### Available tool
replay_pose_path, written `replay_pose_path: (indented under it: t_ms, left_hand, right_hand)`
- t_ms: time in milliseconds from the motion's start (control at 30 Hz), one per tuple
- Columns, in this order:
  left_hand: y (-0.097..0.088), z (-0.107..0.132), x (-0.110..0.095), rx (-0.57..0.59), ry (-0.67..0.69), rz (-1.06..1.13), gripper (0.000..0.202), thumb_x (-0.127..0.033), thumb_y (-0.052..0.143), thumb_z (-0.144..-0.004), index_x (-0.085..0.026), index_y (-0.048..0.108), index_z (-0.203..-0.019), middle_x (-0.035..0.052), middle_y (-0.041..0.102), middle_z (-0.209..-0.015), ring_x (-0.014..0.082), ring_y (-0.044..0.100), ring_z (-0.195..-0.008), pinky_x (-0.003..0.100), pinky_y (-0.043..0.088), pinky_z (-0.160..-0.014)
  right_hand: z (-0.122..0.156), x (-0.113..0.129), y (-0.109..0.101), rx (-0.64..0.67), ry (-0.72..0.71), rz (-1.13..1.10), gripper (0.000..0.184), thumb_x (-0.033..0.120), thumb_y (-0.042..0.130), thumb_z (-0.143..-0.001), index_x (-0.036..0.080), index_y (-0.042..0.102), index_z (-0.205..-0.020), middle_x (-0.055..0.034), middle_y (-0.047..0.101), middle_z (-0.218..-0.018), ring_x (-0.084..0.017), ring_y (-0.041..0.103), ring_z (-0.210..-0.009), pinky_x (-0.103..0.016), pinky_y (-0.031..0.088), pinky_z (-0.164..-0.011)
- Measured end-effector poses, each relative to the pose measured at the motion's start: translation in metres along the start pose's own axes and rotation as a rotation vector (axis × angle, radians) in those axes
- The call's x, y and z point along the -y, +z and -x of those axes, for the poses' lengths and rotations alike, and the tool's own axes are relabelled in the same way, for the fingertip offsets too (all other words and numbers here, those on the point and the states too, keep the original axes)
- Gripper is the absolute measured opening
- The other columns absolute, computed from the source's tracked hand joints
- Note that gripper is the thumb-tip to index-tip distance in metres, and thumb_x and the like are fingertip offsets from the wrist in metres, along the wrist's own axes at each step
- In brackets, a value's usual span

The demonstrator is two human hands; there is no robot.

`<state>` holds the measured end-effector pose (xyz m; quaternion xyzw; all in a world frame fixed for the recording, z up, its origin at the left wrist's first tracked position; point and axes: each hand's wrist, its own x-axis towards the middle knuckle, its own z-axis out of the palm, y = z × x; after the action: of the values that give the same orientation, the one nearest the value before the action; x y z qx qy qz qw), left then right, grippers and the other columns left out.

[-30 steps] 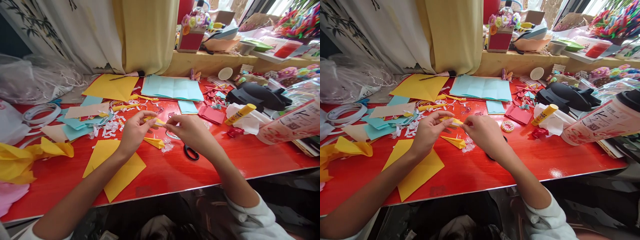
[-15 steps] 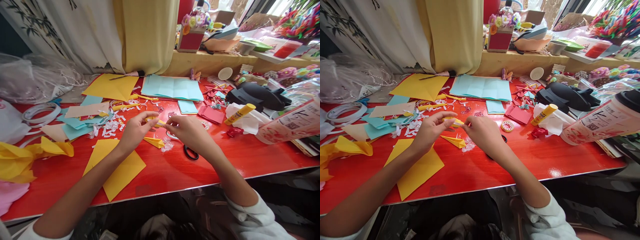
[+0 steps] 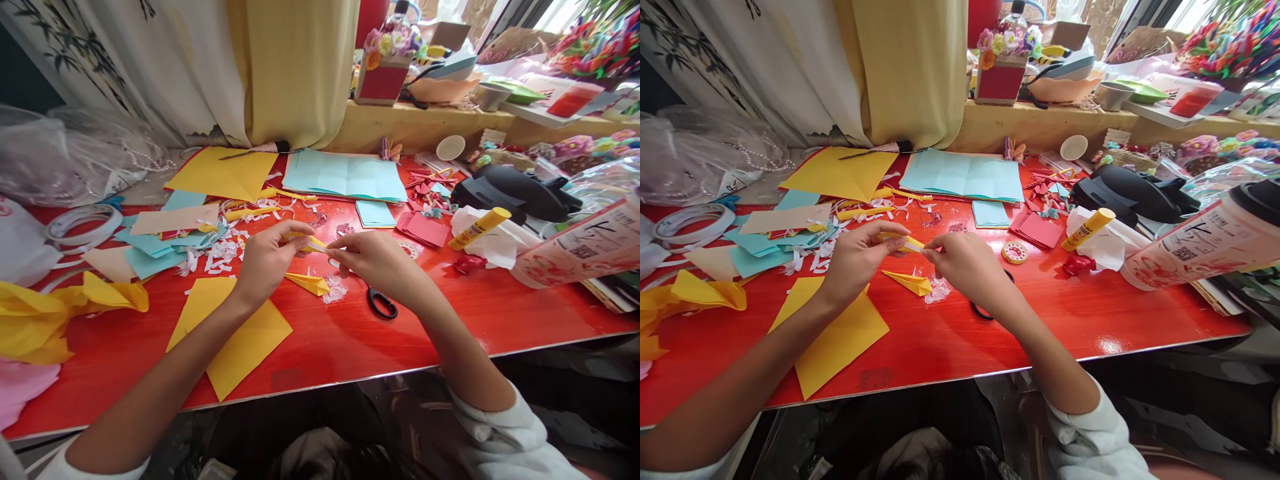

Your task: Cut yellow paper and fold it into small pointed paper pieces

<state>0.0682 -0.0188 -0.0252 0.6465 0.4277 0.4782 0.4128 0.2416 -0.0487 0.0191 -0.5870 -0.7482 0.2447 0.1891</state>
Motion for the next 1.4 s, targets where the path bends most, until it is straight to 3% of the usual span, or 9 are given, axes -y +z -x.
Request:
replay_pose_path:
  t_ms: [233, 500, 700, 933, 1200, 1400]
  left_hand:
    - [-0.002, 0.002, -0.003, -0.035, 0.071, -0.099, 0.013, -0.026, 0.058, -0.082, -0.022, 0.067, -0.089, 0.0017, 0.068, -0.088, 0.0153, 0.066, -0.076, 0.028, 0.056, -0.073]
    - [-0.003, 0.004, -0.008, -0.088, 0.11, -0.203, 0.014, -0.027, 0.056, -0.083, -0.024, 0.067, -0.091, -0.0003, 0.069, -0.084, 0.0149, 0.066, -0.072, 0.027, 0.054, -0.07]
    - [-0.005, 0.006, -0.012, -0.171, 0.171, -0.334, 0.015, -0.028, 0.055, -0.085, -0.024, 0.067, -0.093, -0.0008, 0.069, -0.088, 0.0125, 0.064, -0.067, 0.025, 0.052, -0.066]
    - [-0.007, 0.004, -0.016, -0.178, 0.161, -0.184, 0.013, -0.027, 0.057, -0.084, -0.022, 0.066, -0.093, -0.0009, 0.068, -0.089, 0.0134, 0.066, -0.075, 0.026, 0.055, -0.076]
    - [-0.008, 0.002, -0.016, -0.168, 0.166, -0.138, 0.012, -0.024, 0.058, -0.083, -0.021, 0.066, -0.091, -0.0003, 0.068, -0.088, 0.0123, 0.066, -0.072, 0.025, 0.056, -0.073]
    - [-0.009, 0.001, -0.015, -0.161, 0.2, -0.132, 0.012, -0.022, 0.057, -0.083, -0.021, 0.065, -0.092, -0.0001, 0.069, -0.089, 0.0119, 0.066, -0.074, 0.025, 0.057, -0.073]
  right_hand:
    - [0.003, 0.001, -0.003, 0.003, -0.045, -0.083, 0.03, 0.029, 0.046, -0.088, 0.014, 0.072, -0.096, -0.0007, 0.065, -0.056, -0.007, 0.042, -0.043, -0.026, 0.032, -0.051]
    - [0.005, 0.006, -0.002, -0.006, -0.009, -0.092, 0.034, 0.031, 0.044, -0.09, 0.015, 0.068, -0.107, -0.0008, 0.062, -0.052, -0.01, 0.049, -0.046, -0.026, 0.036, -0.054]
    - [0.004, 0.007, 0.001, -0.164, 0.12, 0.092, 0.043, 0.036, 0.05, -0.088, 0.016, 0.055, -0.126, -0.0035, 0.063, -0.06, -0.018, 0.057, -0.06, -0.029, 0.035, -0.058]
    - [0.0, 0.003, -0.001, -0.166, 0.038, 0.037, 0.033, 0.034, 0.049, -0.088, 0.023, 0.06, -0.118, 0.0017, 0.058, -0.048, -0.016, 0.056, -0.057, -0.028, 0.033, -0.057]
    - [-0.002, -0.003, -0.002, -0.165, 0.055, -0.012, 0.038, 0.04, 0.05, -0.088, 0.02, 0.06, -0.118, 0.0021, 0.059, -0.049, -0.012, 0.05, -0.049, -0.027, 0.034, -0.055]
    - [-0.003, -0.008, -0.002, -0.16, 0.021, -0.083, 0.035, 0.037, 0.051, -0.087, 0.024, 0.063, -0.117, 0.0031, 0.058, -0.049, -0.008, 0.044, -0.044, -0.025, 0.035, -0.053]
